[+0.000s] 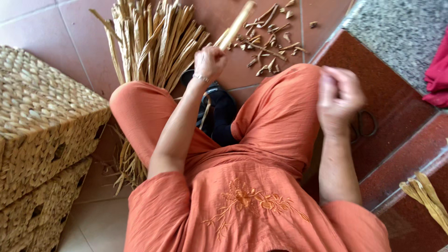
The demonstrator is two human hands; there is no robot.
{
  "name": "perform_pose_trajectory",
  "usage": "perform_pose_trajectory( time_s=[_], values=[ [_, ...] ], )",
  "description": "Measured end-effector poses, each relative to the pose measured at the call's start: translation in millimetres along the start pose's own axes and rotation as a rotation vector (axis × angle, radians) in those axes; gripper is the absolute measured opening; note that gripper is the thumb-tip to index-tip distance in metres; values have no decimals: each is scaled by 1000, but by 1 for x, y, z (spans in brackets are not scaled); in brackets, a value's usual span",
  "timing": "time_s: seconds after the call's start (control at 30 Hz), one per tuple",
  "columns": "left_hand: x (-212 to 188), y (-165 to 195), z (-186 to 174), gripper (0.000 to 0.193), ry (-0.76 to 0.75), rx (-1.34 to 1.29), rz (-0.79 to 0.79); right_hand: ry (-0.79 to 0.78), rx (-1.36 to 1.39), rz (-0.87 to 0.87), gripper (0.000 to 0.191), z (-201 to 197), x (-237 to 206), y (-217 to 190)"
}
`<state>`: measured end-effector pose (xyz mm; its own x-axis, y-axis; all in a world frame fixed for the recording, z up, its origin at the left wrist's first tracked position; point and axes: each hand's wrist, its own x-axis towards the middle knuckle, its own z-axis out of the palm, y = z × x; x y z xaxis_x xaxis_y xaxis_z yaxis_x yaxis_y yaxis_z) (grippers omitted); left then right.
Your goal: The person sits cross-legged on a tiled floor and uses shears to trim and split dried plant strips. They bundle the strips, tie them with a thin strand, and place the bundle into a woven basket. The person continues trimming and splitting additional strips throughout the clip.
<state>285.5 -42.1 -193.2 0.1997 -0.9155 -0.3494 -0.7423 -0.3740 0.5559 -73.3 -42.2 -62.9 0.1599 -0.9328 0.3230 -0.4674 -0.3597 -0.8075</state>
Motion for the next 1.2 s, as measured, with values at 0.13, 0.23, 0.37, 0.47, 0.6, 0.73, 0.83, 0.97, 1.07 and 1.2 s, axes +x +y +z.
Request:
perform_pose_trajectory(
  time_s=[0.13, 0.23, 0.37, 0.47, 0.6, 0.73, 0.83, 0.97, 1.07, 1.2],
  values=[
    [-49, 31, -9, 18, -122, -746, 192, -177, -369, -427, 37, 42, 43, -35],
    [-80, 50, -27, 26, -150, -624, 301, -128, -820, -832, 55, 54, 68, -44],
    [-110, 62, -61, 30, -153, -668, 389, -492, -745, -766, 50, 43, 68, -44],
    [-125, 62, -81, 40, -5, -552, 506, -788, -632, -546, 42, 38, 52, -43],
    [-135, 55, -87, 44, 200, -389, 537, -777, -283, -423, 27, 40, 26, -47],
    [-134, 42, -80, 28, 428, -240, 566, -917, -43, -62, 20, 62, 10, -54],
    [-130, 27, -72, 22, 546, -202, 613, -897, 81, -130, 29, 84, 2, -56],
    [-122, 3, -54, 19, 555, -176, 579, -961, 49, 91, 17, 98, -2, -47],
    [-121, -7, -31, 10, 327, -207, 469, -770, -31, 50, 15, 99, 2, -34],
    [-128, -13, -13, 17, -315, -903, 160, -548, -235, -275, 10, 109, 8, -23]
  ],
)
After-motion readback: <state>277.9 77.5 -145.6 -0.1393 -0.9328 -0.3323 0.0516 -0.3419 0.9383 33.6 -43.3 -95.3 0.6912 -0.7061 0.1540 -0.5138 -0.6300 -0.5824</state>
